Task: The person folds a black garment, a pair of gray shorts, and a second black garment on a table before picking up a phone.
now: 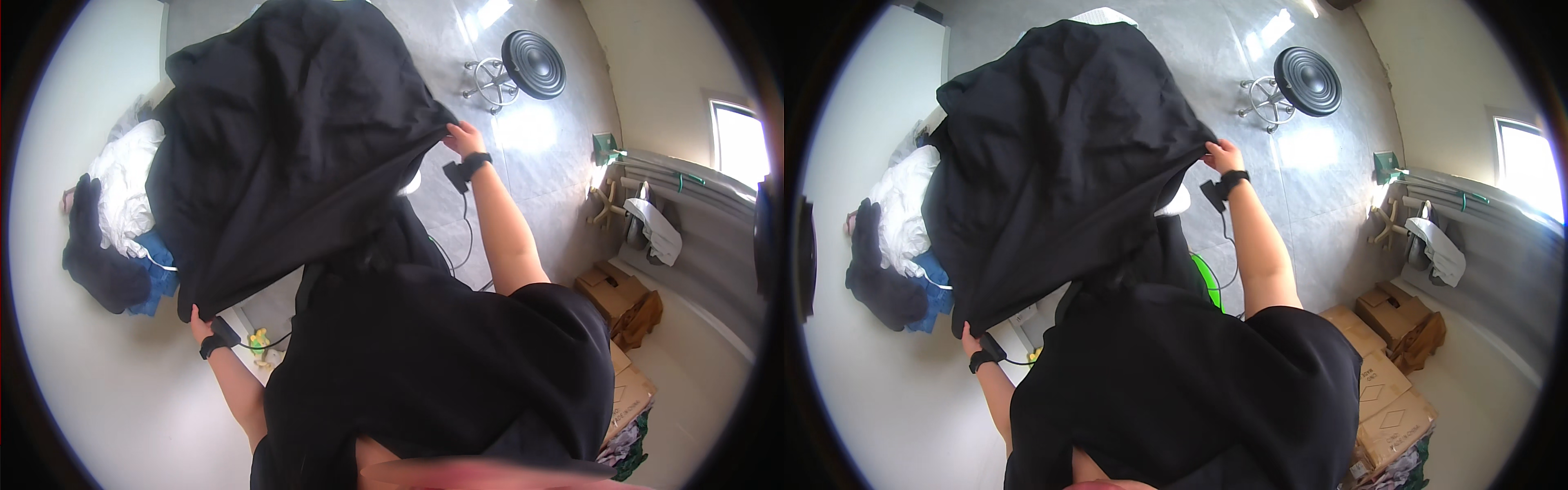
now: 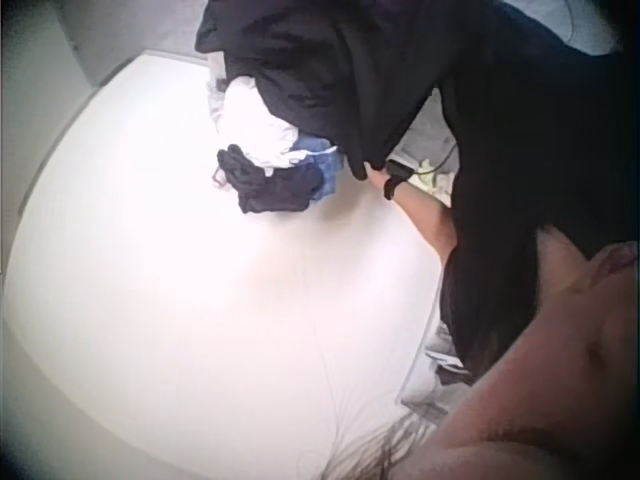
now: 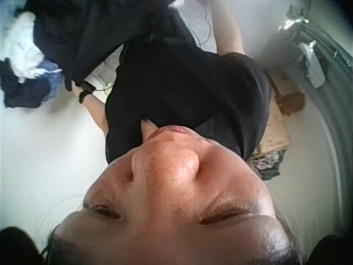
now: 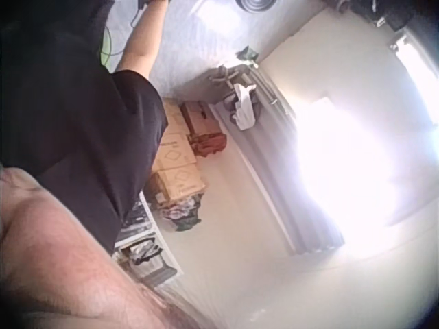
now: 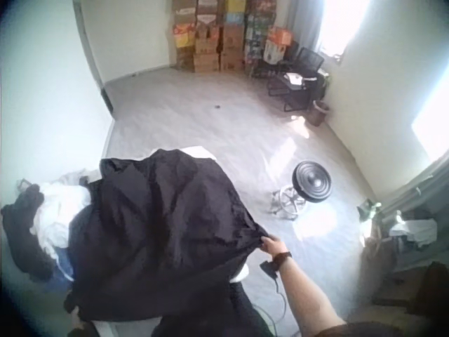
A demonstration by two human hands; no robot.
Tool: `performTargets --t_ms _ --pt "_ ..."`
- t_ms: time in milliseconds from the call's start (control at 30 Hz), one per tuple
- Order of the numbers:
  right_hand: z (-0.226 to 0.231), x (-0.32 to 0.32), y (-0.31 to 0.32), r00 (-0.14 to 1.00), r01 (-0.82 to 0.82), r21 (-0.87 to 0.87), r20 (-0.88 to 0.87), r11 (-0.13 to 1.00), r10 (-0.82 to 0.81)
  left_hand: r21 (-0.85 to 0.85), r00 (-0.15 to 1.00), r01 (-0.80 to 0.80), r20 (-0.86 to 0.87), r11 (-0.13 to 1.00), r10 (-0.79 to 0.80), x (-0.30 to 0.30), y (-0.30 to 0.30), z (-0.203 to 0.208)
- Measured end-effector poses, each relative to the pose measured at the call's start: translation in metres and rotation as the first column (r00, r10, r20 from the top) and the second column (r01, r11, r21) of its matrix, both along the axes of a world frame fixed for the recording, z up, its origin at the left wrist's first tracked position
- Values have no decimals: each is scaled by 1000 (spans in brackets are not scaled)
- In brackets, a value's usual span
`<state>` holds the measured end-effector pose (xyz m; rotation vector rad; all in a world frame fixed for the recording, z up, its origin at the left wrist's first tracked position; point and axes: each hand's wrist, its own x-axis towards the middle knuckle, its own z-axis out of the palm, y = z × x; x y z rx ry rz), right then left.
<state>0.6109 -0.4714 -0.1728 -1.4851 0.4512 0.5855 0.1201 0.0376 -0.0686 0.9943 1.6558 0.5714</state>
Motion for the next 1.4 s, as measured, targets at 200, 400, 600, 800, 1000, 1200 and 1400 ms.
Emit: performTargets --t_ms 200,400,600,800,1000,1200,1400 --pt "4 -25 -32 975 218 221 -94 950 -202 -80 999 29 -40 996 -32 -43 26 -37" --pt "-44 -32 -48 909 383 316 -294 868 -294 -167 999 0 -40 986 -7 -38 -4 -54" --pt "-88 -37 -22 863 252 85 -471 964 -184 -251 999 -20 -51 968 7 -56 8 -64" --pt "-107 -42 20 791 99 89 -611 991 -24 -193 982 -39 -190 980 2 -81 28 -78" --pt "-96 -48 27 895 -29 313 -414 949 163 -191 957 -73 -290 979 15 -46 16 -61" --pt "-76 -57 -14 862 272 529 -505 804 41 -80 922 -53 -387 995 18 -40 10 -43" --pt "-34 -77 -3 754 -93 550 -506 830 419 -263 995 -37 -103 964 10 -36 -13 -48"
